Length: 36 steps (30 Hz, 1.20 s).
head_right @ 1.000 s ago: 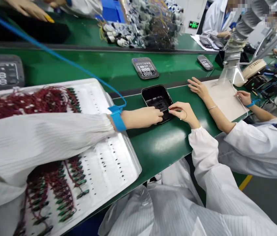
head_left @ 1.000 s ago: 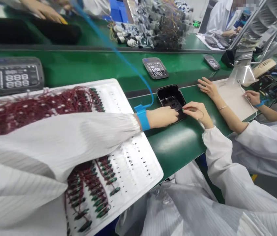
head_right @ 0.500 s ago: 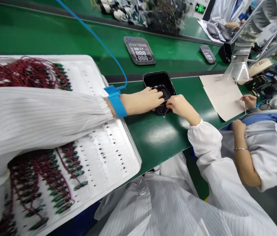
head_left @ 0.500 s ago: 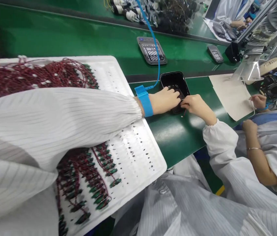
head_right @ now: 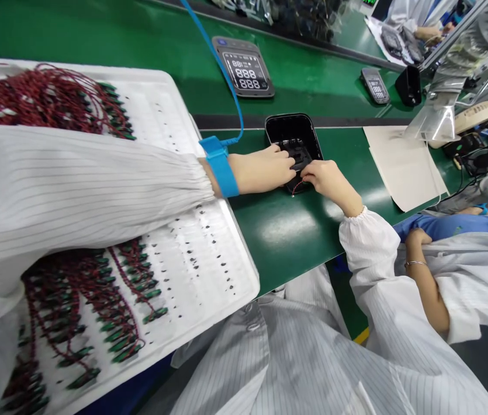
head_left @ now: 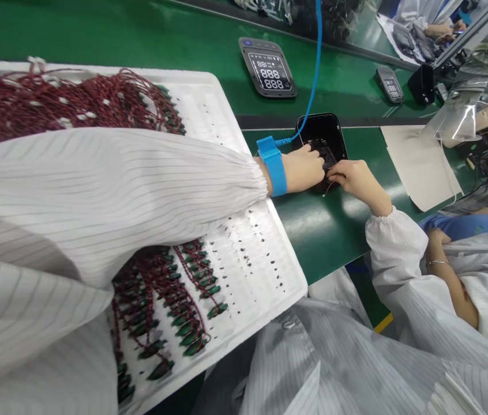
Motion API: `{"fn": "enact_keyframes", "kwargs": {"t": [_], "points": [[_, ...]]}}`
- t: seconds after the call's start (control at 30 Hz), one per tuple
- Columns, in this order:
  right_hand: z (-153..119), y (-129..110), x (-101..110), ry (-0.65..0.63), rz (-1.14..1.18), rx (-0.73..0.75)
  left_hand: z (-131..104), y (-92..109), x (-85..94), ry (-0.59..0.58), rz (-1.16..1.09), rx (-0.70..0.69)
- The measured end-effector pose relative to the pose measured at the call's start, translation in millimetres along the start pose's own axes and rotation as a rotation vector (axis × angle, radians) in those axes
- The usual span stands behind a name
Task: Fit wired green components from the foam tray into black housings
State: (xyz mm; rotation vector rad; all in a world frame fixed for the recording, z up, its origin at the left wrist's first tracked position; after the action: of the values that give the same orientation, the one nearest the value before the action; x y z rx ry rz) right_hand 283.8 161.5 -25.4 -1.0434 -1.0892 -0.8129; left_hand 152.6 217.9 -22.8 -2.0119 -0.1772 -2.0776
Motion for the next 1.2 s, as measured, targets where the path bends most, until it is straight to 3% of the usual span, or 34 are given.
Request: {"fn": "enact_keyframes", "kwargs": {"t": [0.3,0.6,0.93,1.2], "points": [[6,-3,7,-0.094,-0.016,-0.005,-2,1,2.7,-0.031,0.022,-0.01],[20,-11,8,-0.24,-0.066,-0.032,1,-5,-4.1,0.02,-0.078,0.011],[19,-12,7,-0.225,-0.138,-0.077,-1,-2,-1.1,-0.01,-0.032,0.008],[16,-15,7,-0.177,-0.173,0.008,-1,-5,-4.0,-0.009,-0.101,0.006]]}}
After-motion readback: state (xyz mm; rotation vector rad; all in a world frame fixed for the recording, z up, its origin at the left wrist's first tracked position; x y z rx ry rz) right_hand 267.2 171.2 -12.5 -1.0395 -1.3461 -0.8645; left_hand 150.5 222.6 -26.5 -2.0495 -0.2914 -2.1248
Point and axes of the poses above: each hand's wrist, its own z-axis towards the middle knuckle, its own x-axis out of the back of the hand, y = z × x, the point moved 5 cm from there along z, towards the middle knuckle, and after that the axes turned 10 degrees about x, right-handed, at the moved point
